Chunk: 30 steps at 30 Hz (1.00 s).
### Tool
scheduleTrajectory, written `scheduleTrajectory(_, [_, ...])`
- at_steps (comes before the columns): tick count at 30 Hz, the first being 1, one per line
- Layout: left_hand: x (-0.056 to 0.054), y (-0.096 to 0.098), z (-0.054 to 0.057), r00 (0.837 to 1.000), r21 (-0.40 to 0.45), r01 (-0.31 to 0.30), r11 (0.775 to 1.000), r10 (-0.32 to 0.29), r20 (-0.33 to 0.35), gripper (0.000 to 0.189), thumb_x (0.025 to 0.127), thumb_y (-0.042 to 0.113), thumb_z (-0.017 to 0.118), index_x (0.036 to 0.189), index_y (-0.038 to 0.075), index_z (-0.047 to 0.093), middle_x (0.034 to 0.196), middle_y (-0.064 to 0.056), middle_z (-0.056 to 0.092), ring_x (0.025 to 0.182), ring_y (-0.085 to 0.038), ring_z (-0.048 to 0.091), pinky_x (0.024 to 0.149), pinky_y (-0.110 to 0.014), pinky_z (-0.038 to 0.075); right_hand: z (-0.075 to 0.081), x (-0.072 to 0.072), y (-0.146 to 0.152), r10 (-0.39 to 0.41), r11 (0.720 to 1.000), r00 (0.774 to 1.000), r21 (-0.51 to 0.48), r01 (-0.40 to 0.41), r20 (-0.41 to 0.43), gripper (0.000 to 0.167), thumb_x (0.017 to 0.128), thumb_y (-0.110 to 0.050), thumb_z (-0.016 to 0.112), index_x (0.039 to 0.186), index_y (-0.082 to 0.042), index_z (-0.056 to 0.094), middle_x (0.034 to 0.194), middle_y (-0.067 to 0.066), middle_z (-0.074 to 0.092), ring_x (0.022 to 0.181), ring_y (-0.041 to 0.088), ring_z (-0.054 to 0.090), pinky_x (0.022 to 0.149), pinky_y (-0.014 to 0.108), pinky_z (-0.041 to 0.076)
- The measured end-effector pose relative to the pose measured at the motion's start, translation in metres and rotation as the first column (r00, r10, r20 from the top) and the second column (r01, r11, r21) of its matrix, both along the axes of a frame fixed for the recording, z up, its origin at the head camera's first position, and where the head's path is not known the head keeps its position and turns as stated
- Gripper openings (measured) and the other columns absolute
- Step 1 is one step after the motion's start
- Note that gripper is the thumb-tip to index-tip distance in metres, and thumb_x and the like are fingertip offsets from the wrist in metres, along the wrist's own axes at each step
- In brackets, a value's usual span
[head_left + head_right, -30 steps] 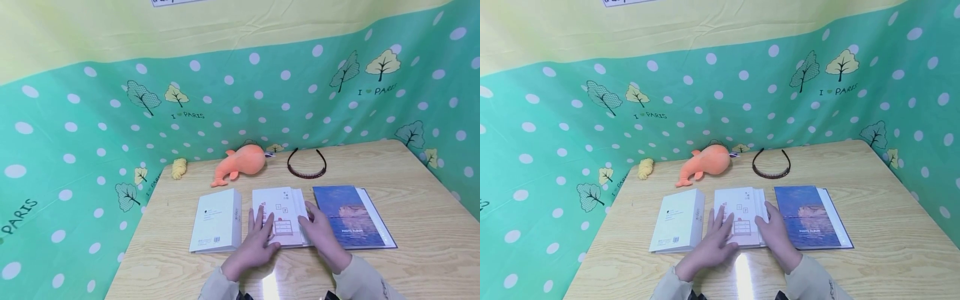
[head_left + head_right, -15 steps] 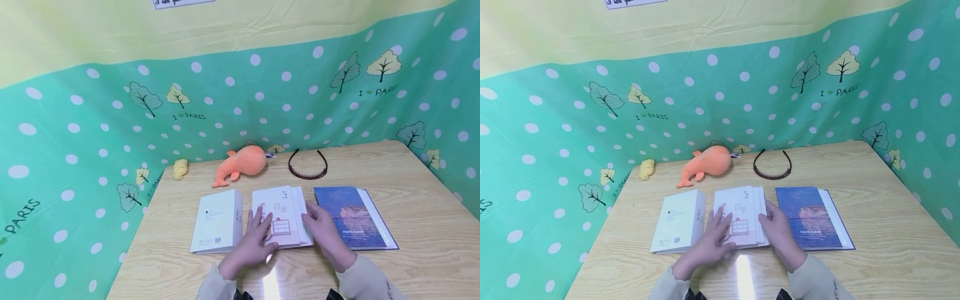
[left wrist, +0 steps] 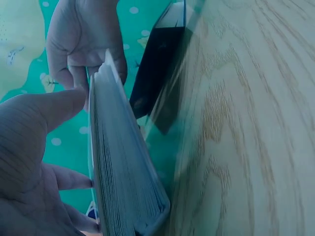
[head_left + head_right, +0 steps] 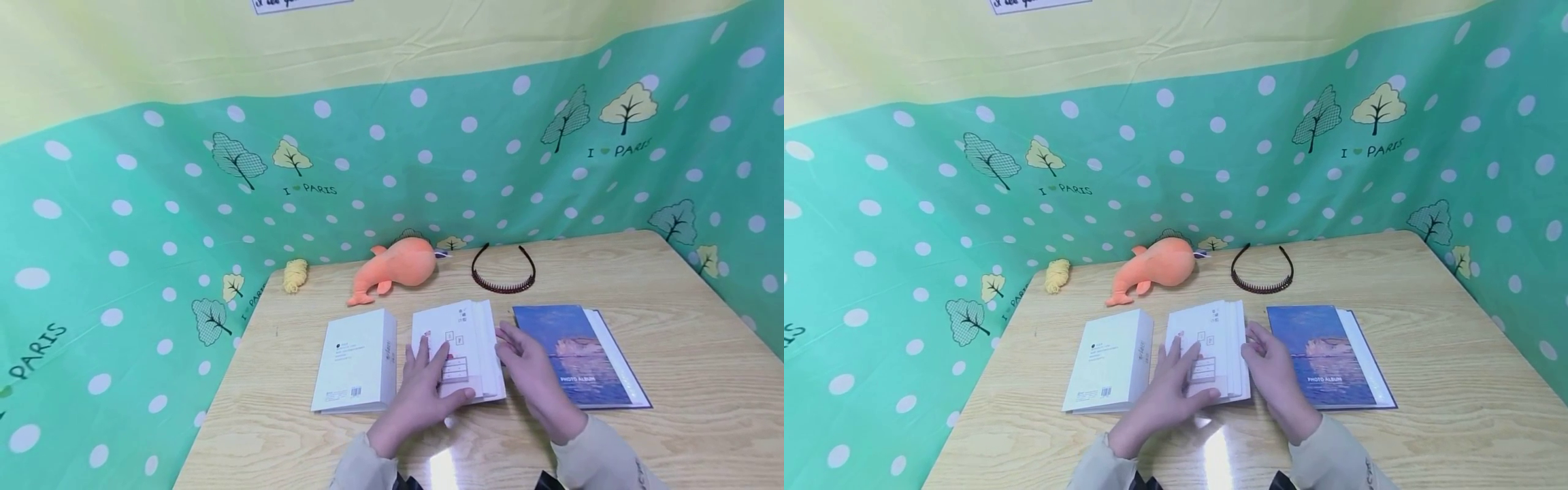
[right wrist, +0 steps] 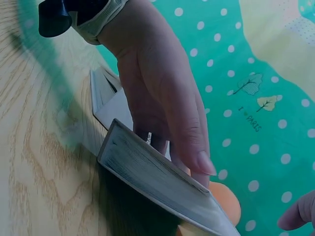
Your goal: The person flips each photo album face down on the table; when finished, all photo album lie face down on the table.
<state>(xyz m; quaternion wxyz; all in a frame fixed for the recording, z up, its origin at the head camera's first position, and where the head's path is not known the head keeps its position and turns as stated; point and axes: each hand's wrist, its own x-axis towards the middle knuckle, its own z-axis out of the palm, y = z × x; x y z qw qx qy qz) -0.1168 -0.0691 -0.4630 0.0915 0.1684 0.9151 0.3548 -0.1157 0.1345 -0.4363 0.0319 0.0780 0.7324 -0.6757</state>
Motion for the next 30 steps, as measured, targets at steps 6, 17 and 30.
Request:
scheduleTrajectory(6, [0.000,0.006,0.002,1.000,-0.009,-0.012,1.000,0.013,0.028,0.098,0.079,0.068,0.064,0.155,0.018,0.028,0.159,-0.025,0.002,0.140,-0.056,-0.003,0.107,-0.074,0.009,0.003,0.000,0.000,0.008,1.000,1.000,-0.020,-0.008,-0.027,0.057,0.100,-0.007,0.046,0.151,0.005,0.022,0.150,0.021,0.038,0.138,0.032,0.035,0.108,0.034,0.037])
scheduleTrajectory(17, [0.000,0.013,0.011,0.996,0.053,-0.008,0.999,0.004,0.085,0.107,0.080,0.070,0.062,0.156,0.008,0.018,0.158,-0.029,0.004,0.143,-0.050,0.004,0.111,-0.067,0.015,0.012,0.003,-0.007,0.002,0.998,0.995,-0.060,-0.008,-0.102,0.055,0.098,-0.005,0.050,0.149,0.003,0.031,0.146,0.019,0.044,0.132,0.031,0.044,0.091,0.014,0.045])
scheduleTrajectory(30, [-0.003,0.014,0.015,0.989,0.184,0.018,0.983,-0.045,0.140,0.106,0.083,0.067,0.060,0.157,0.010,0.008,0.159,-0.027,0.002,0.145,-0.044,0.006,0.111,-0.063,0.019,0.019,0.006,-0.015,0.041,0.991,0.987,-0.116,-0.060,-0.154,0.050,0.100,0.001,0.039,0.149,0.001,0.033,0.149,0.014,0.043,0.114,0.017,0.055,0.092,0.030,0.052])
